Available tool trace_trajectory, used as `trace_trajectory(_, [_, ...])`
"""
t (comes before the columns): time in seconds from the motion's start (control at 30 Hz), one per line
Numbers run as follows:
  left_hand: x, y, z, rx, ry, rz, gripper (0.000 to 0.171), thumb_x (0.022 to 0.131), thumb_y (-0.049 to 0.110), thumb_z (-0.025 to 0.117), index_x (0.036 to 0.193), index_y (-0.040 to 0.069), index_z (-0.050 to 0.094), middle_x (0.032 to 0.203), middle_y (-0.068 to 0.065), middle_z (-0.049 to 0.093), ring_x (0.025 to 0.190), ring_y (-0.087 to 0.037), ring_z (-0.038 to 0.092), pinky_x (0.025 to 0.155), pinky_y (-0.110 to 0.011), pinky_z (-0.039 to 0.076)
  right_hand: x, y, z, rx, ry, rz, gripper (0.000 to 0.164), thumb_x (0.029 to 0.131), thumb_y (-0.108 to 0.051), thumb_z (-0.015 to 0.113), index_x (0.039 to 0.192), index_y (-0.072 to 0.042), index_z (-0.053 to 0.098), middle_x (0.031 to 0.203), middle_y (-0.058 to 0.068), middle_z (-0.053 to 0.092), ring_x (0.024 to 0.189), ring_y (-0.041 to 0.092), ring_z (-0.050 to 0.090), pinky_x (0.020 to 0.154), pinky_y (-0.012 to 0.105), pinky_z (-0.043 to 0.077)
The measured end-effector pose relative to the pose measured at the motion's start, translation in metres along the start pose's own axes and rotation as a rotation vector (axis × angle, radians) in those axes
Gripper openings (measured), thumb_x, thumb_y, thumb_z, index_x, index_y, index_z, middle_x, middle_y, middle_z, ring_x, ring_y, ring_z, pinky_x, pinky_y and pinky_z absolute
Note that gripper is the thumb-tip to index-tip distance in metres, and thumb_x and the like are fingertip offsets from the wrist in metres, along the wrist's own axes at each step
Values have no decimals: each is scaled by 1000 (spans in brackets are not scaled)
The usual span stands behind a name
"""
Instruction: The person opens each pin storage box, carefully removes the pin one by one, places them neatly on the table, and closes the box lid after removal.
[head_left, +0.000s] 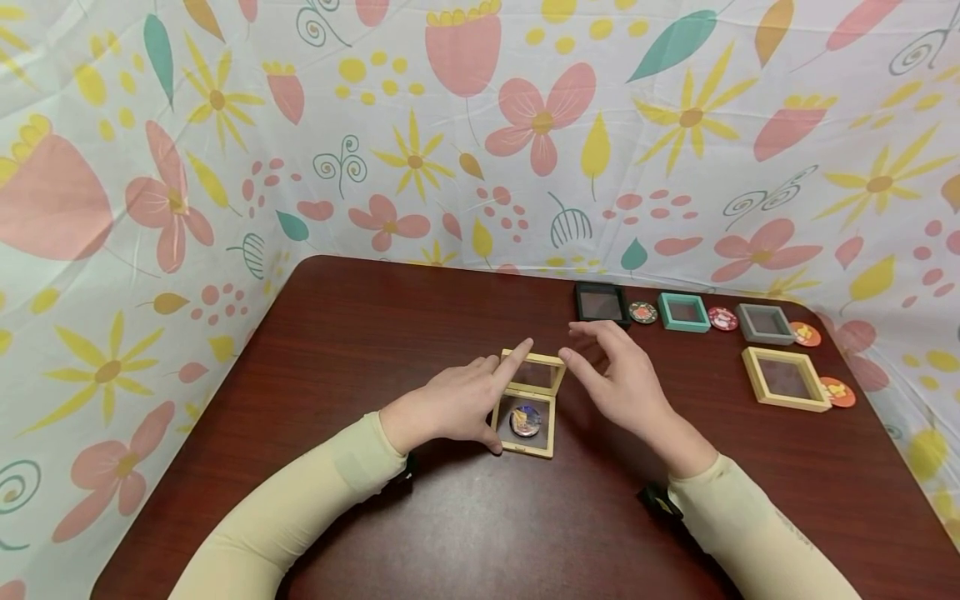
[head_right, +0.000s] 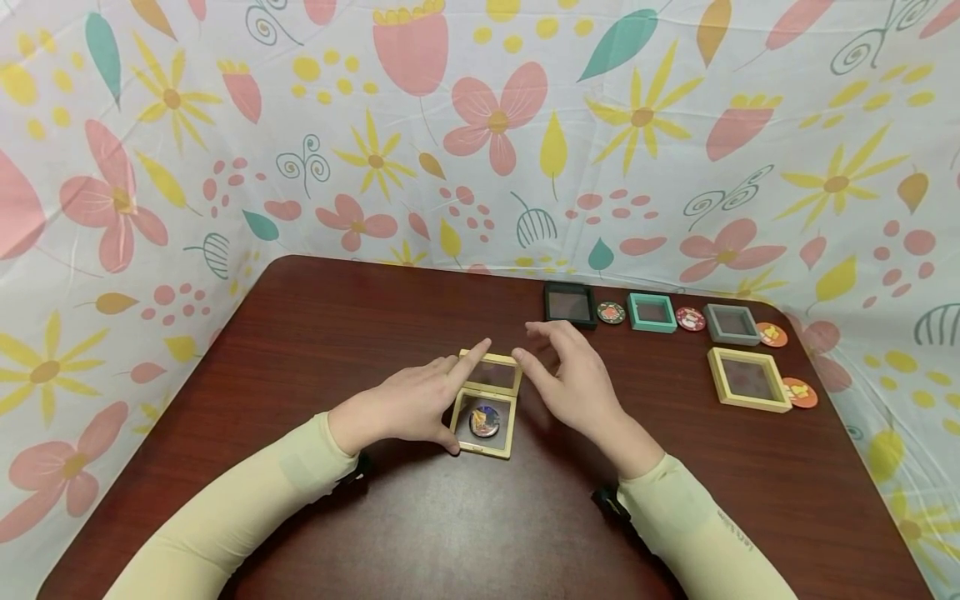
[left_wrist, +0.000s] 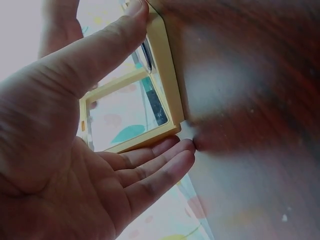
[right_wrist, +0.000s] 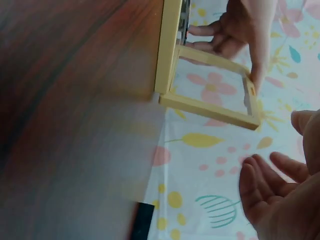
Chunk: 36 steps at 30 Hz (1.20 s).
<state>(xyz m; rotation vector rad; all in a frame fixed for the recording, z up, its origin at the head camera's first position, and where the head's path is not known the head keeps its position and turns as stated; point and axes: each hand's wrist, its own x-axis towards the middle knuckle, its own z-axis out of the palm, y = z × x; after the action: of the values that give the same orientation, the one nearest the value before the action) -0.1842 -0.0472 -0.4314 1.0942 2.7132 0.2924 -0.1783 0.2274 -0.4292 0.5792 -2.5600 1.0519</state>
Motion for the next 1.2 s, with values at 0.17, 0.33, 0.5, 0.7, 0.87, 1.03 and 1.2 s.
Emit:
trace_trajectory(0.17, [1, 0, 0, 10, 3, 3, 165, 70, 58, 106, 179, 20, -11, 150, -20, 59, 138, -32, 62, 98, -43, 61, -3, -8, 1, -72, 88, -208, 40, 98, -12, 85, 135, -3, 72, 119, 9, 72, 94, 22, 67, 79, 31, 53])
trace_trajectory(0.33, [0, 0, 0, 13, -3, 1, 164, 70, 57, 106, 179, 20, -12, 152, -21, 59, 141, -35, 60, 99, -45, 61, -6, -15, 6, -115, 90, -364, 30, 99, -18, 83, 124, -3, 76, 116, 8, 73, 96, 24, 68, 77, 36, 55])
trace_trajectory(0.5, [-1, 0, 0, 17, -7, 0, 163, 71, 58, 105, 179, 21, -12, 151, -21, 59, 141, -34, 61, 98, -45, 61, -10, -22, 13, -200, 19, -454, 27, 101, -27, 81, 119, -6, 78, 114, 6, 74, 98, 22, 72, 71, 45, 61])
trace_trajectory(0.7, [-1, 0, 0, 23, -9, 5, 162, 73, 57, 104, 179, 21, -13, 149, -20, 59, 139, -34, 61, 99, -44, 61, -16, -28, 20, -301, -132, -450, 34, 92, -26, 92, 119, -8, 80, 116, 5, 74, 102, 24, 73, 72, 44, 62])
trace_trajectory(0.87, [0, 0, -1, 24, -16, 6, 163, 73, 58, 104, 178, 22, -16, 150, -20, 59, 139, -33, 61, 97, -43, 61, -20, -28, 27, -346, -247, -422, 29, 92, -29, 93, 113, -11, 82, 115, 3, 74, 100, 22, 73, 77, 43, 63])
trace_trajectory(1.03, [0, 0, -1, 29, -10, 11, 164, 72, 59, 104, 178, 22, -15, 146, -18, 60, 135, -31, 62, 94, -41, 61, -22, -29, 30, -390, -339, -390, 34, 94, -33, 93, 117, -12, 83, 116, 5, 72, 97, 20, 73, 77, 41, 63])
trace_trajectory(1.2, [0, -1, -1, 30, -5, 7, 164, 71, 59, 104, 179, 21, -15, 143, -16, 61, 133, -30, 62, 92, -41, 62, -22, -29, 32, -397, -383, -396, 33, 94, -32, 92, 119, -12, 83, 113, 5, 70, 91, 19, 70, 74, 39, 62])
